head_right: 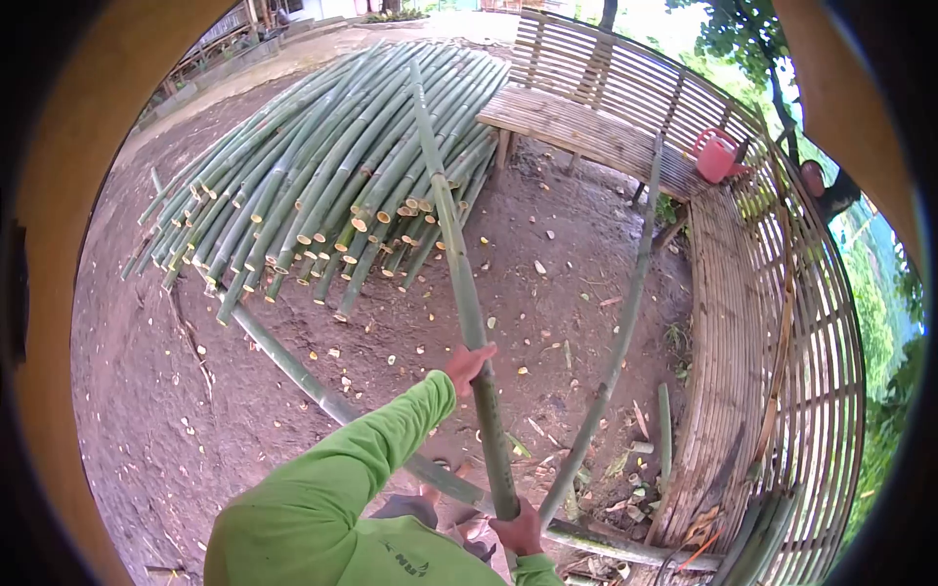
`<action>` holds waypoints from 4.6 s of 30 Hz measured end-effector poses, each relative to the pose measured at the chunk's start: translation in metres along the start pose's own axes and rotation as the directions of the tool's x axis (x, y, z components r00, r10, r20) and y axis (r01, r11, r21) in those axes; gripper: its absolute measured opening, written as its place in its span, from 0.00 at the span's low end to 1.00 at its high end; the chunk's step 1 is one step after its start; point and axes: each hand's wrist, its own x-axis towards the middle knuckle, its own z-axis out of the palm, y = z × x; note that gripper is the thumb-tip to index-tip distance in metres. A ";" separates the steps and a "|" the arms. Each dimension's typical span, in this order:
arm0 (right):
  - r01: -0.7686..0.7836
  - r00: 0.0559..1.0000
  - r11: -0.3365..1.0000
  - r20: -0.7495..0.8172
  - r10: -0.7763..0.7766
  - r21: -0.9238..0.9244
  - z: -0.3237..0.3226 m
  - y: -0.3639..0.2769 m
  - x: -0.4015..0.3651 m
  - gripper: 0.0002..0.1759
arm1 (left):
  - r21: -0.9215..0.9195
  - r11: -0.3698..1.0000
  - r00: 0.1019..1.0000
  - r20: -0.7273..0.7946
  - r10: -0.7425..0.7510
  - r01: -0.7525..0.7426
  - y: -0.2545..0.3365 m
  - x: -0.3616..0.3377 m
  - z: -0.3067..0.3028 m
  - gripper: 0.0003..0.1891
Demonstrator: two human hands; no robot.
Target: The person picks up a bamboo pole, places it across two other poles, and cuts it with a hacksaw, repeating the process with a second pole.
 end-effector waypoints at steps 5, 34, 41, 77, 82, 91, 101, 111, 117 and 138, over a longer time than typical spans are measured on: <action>-0.001 0.964 0.972 0.259 -0.062 0.236 0.048 -0.114 0.091 0.30 | 0.093 0.966 0.956 -0.148 0.254 -0.242 0.018 -0.010 -0.094 0.25; -0.441 0.890 0.788 -0.324 0.321 -0.430 0.022 0.076 -0.026 0.65 | 0.732 0.227 0.686 0.418 0.596 -0.642 0.000 -0.071 -0.202 0.13; -0.528 0.825 0.849 -0.257 0.504 -0.031 0.047 0.137 -0.043 0.58 | 0.820 0.377 0.844 0.514 -0.152 -0.431 -0.172 -0.187 -0.166 0.22; -0.930 -0.064 -0.046 -0.035 0.997 0.364 -0.012 0.412 -0.547 0.37 | 0.542 0.148 0.484 0.822 -0.300 -0.827 -0.247 -0.208 0.245 0.12; -0.831 0.088 0.197 -0.227 0.970 0.520 -0.103 0.434 -0.542 0.38 | 0.432 0.155 0.366 0.871 -0.328 -0.889 -0.262 -0.221 0.297 0.14; -0.810 -0.099 0.408 -0.784 0.613 0.421 -0.326 0.527 -0.574 0.46 | 0.457 0.043 0.404 0.824 -0.398 -0.889 -0.326 -0.330 0.351 0.14; -0.843 -0.022 0.448 -0.851 0.524 0.298 -0.393 0.624 -0.601 0.40 | 0.540 -0.074 0.479 0.665 -0.573 -0.838 -0.381 -0.456 0.420 0.14; -0.845 -0.052 0.445 -0.875 0.482 0.295 -0.395 0.646 -0.594 0.08 | 0.511 0.104 0.402 0.771 -0.493 -0.853 -0.395 -0.450 0.450 0.12; -0.837 0.099 0.513 -0.870 0.484 0.190 -0.350 0.568 -0.614 0.14 | 0.492 0.213 0.323 0.784 -0.530 -0.844 -0.392 -0.446 0.429 0.14; -0.362 0.573 0.926 -0.760 0.308 0.102 -0.110 0.237 -0.550 0.51 | 0.042 0.995 0.605 0.791 -0.087 0.088 -0.270 -0.371 0.332 0.50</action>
